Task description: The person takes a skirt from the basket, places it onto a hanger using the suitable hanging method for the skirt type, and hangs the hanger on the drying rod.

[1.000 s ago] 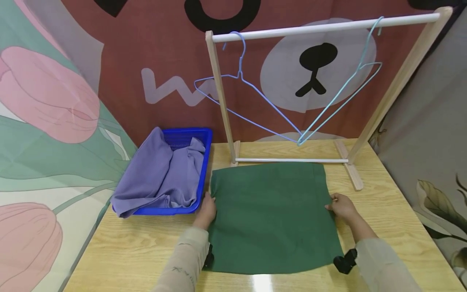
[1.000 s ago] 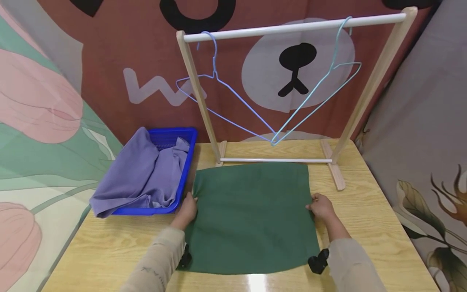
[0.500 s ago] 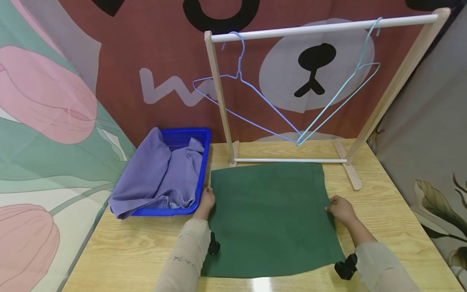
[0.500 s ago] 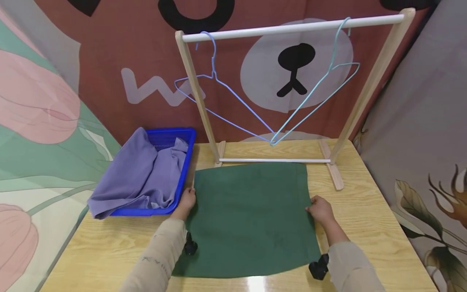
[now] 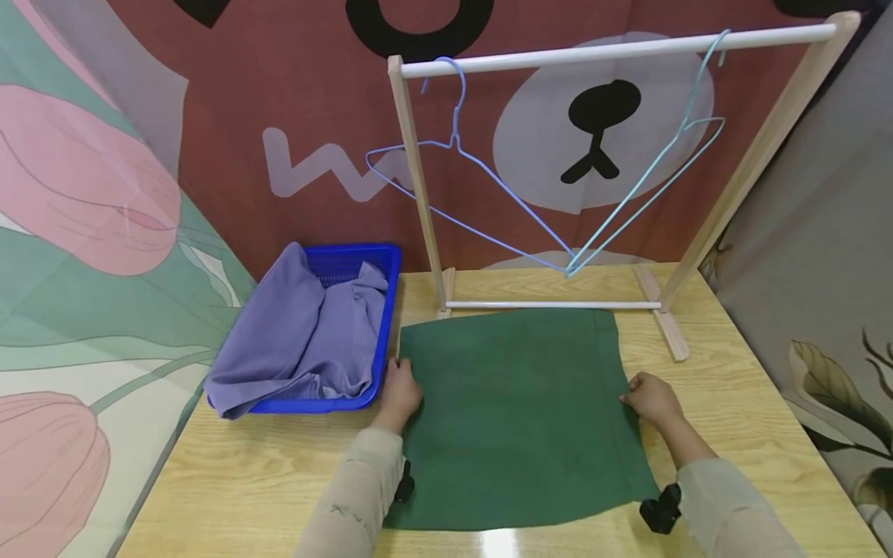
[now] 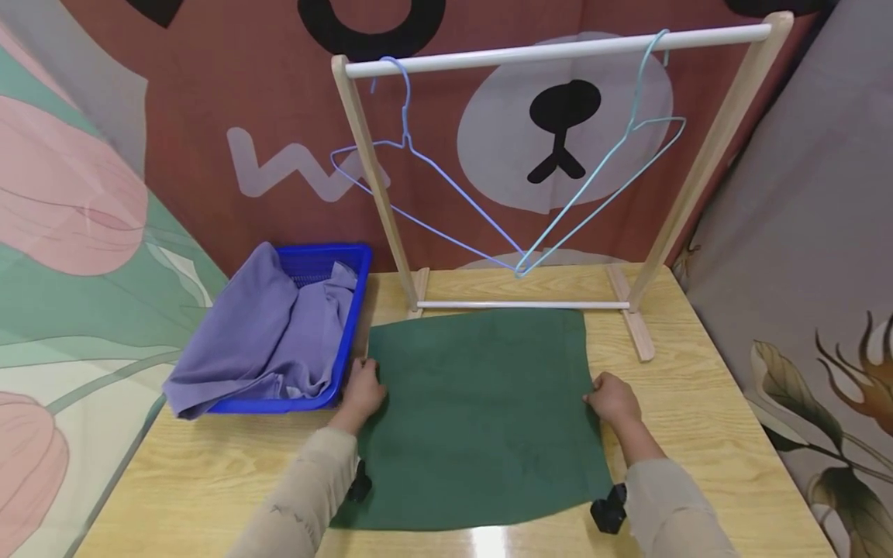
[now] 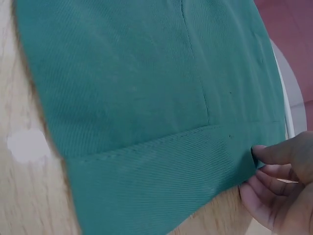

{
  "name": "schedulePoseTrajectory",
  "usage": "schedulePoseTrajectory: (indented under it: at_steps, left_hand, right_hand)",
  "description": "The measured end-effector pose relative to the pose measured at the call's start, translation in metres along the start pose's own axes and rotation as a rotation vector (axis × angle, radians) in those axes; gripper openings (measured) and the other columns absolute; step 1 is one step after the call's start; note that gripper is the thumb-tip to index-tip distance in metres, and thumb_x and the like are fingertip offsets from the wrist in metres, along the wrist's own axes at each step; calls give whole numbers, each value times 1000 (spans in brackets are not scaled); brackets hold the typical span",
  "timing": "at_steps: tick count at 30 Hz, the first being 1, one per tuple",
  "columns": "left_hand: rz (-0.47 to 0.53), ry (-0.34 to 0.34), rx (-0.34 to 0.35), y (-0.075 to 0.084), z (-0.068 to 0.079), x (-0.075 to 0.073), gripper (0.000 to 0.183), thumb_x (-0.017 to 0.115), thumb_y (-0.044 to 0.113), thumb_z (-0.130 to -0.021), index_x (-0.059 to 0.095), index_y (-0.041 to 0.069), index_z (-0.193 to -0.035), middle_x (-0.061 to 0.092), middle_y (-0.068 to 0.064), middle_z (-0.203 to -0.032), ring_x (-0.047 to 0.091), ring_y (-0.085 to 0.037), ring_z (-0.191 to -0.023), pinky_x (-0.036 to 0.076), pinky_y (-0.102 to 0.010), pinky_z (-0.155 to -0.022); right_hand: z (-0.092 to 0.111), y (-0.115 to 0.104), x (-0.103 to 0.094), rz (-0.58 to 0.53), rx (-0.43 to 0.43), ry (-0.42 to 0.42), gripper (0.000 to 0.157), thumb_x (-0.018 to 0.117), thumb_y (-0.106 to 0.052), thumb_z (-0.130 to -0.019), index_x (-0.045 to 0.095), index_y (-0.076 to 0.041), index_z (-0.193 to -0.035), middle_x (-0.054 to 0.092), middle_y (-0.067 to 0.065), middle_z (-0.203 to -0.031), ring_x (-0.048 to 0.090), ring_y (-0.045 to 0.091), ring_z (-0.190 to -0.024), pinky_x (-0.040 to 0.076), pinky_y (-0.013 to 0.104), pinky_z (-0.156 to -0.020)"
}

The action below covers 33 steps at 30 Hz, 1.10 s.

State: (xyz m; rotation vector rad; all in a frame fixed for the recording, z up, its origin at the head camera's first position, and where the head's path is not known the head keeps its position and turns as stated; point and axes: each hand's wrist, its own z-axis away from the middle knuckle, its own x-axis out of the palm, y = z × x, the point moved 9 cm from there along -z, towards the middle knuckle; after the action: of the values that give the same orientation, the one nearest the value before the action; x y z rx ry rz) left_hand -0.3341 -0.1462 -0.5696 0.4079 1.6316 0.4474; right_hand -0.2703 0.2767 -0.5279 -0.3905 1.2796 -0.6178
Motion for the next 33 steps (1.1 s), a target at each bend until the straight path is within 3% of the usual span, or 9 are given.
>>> schedulePoseTrajectory:
  at_steps: [2, 4, 6, 15, 23, 25, 28, 31, 33]
  left_hand:
    - [-66, -113, -2, 43, 25, -29, 38, 58, 3, -70, 52, -4, -107, 43, -23, -111, 37, -38, -106, 31, -51, -84]
    - [-133, -189, 19, 64, 40, -36, 37, 61, 11, -72, 54, -1, -107, 44, -19, -113, 33, -36, -109, 28, -53, -83]
    - [-160, -257, 31, 73, 47, -31, 38, 62, 18, -75, 54, 2, -108, 45, -17, -114, 32, -35, -111, 27, -54, -83]
    - [-146, -419, 146, 105, 72, -8, 49, 62, 29, -78, 49, 4, -118, 44, -15, -120, 35, -32, -111, 26, -48, -83]
    - [-217, -489, 276, 134, 95, 4, 51, 57, 42, -79, 50, 11, -119, 37, -10, -127, 27, -29, -118, 24, -46, -85]
    - [-229, -493, 308, 140, 100, 6, 52, 57, 45, -78, 51, 12, -118, 37, -10, -128, 24, -29, -120, 23, -48, -87]
    - [-239, -506, 350, 148, 106, 11, 55, 56, 48, -77, 50, 12, -119, 36, -9, -129, 22, -28, -121, 21, -48, -88]
    - [-214, -522, 373, 154, 113, 15, 62, 57, 49, -76, 45, 11, -123, 35, -9, -129, 22, -27, -121, 21, -47, -88]
    - [-198, -536, 380, 157, 118, 18, 67, 57, 50, -75, 40, 12, -128, 34, -8, -130, 22, -25, -121, 21, -46, -88]
  right_hand:
    - [2, -4, -4, 35, -19, 10, 22, 56, -8, -78, 47, 10, -87, 54, 20, -77, 52, 24, -62, 44, 33, -50]
    - [3, -8, -7, 55, -39, 22, 25, 55, -10, -79, 47, 11, -90, 55, 24, -81, 54, 28, -66, 43, 36, -54]
    - [4, -12, -10, 56, -62, 31, 27, 54, -11, -79, 48, 11, -92, 55, 27, -86, 54, 32, -71, 43, 39, -57]
    - [8, -45, -35, -97, -161, 96, 35, 47, -20, -88, 48, 13, -102, 52, 32, -97, 52, 40, -84, 45, 41, -63]
    - [10, -81, -75, -227, -222, 197, 50, 41, -35, -90, 45, 9, -114, 50, 28, -104, 52, 38, -88, 45, 38, -66]
    - [4, -78, -81, -280, -212, 206, 50, 42, -34, -90, 44, 7, -117, 49, 26, -107, 51, 38, -92, 44, 42, -70]
    - [-28, -51, -84, -386, -170, 214, 49, 47, -39, -86, 46, -4, -120, 51, 18, -110, 52, 33, -95, 41, 51, -72]
    - [-62, -24, -85, -512, -167, 233, 45, 52, -42, -82, 50, -14, -118, 54, 7, -107, 56, 21, -92, 43, 48, -73]
    - [-63, -32, -91, -578, -198, 232, 44, 54, -40, -81, 50, -15, -117, 55, 4, -106, 56, 16, -90, 45, 43, -73]
